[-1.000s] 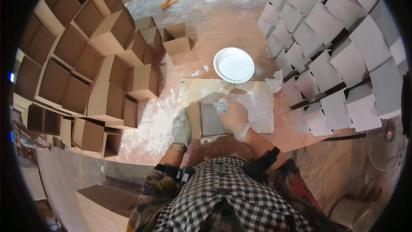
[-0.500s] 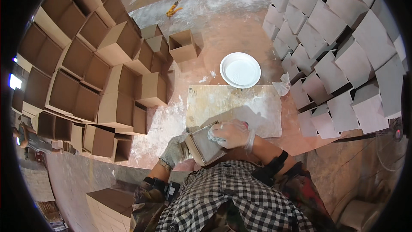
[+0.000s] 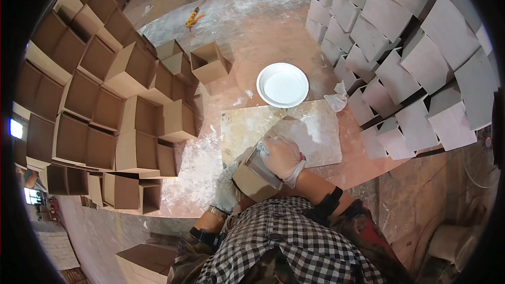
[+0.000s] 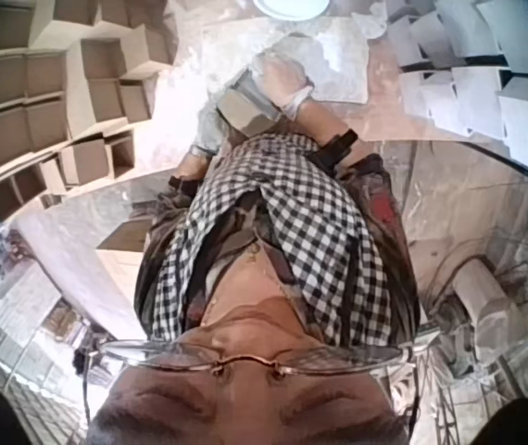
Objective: Applying a white filler material to the seams and corners of wooden boxes and smoothing it with a cloth.
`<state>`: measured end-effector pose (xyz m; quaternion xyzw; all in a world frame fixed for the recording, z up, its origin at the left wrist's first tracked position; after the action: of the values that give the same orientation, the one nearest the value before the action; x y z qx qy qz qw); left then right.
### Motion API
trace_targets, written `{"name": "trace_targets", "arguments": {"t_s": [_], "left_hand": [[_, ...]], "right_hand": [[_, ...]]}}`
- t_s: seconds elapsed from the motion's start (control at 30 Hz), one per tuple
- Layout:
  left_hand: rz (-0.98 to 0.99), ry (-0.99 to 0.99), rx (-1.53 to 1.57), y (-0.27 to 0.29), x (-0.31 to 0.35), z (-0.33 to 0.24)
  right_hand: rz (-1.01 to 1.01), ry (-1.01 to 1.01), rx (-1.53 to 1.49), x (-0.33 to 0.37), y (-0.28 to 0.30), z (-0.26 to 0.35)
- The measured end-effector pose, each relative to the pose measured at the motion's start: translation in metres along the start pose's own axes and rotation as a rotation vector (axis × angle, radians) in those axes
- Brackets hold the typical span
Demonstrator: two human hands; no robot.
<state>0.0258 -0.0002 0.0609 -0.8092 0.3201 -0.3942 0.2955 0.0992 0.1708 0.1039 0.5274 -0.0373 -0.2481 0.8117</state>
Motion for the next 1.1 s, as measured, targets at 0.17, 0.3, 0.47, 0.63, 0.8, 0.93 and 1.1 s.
{"name": "trace_targets", "arguments": {"t_s": [0.17,0.3,0.47,0.63,0.8,0.93,1.1], "left_hand": [[0.031,-0.033,0.019,-0.005,0.006,0.005],[0.057,-0.237,-0.618,0.027,0.006,0.014],[0.130,-0.098,-0.644,0.051,0.018,-0.003],[0.134,0.118,-0.265,0.004,0.026,-0.025],[0.462,0.249,0.276,0.065,-0.010,-0.031],[-0.092,0.160,-0.240,-0.014,-0.005,-0.033],[-0.213,0.053,-0.111,-0.009,-0.017,-0.007]], "right_hand": [[0.183,-0.126,0.044,-0.009,-0.003,0.000],[0.202,-0.140,0.023,-0.007,0.004,0.002],[0.109,-0.006,-0.030,0.007,0.018,0.002],[0.124,0.099,-0.084,0.020,0.021,0.000],[-0.092,0.484,-0.213,0.025,0.025,0.007],[-0.023,0.657,-0.082,0.029,0.008,0.009],[-0.137,0.373,-0.162,0.028,0.002,0.004]]}}
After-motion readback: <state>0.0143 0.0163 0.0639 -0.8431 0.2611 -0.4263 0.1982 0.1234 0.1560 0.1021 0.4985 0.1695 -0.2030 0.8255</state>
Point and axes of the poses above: each hand's wrist, its own x-axis away from the middle knuckle, its own y-axis out of the back of the hand, z = x × y, the point moved 1 cm from there along -x, towards the middle knuckle, and after that the axes turned 4 degrees about x, right-handed, at the moved point
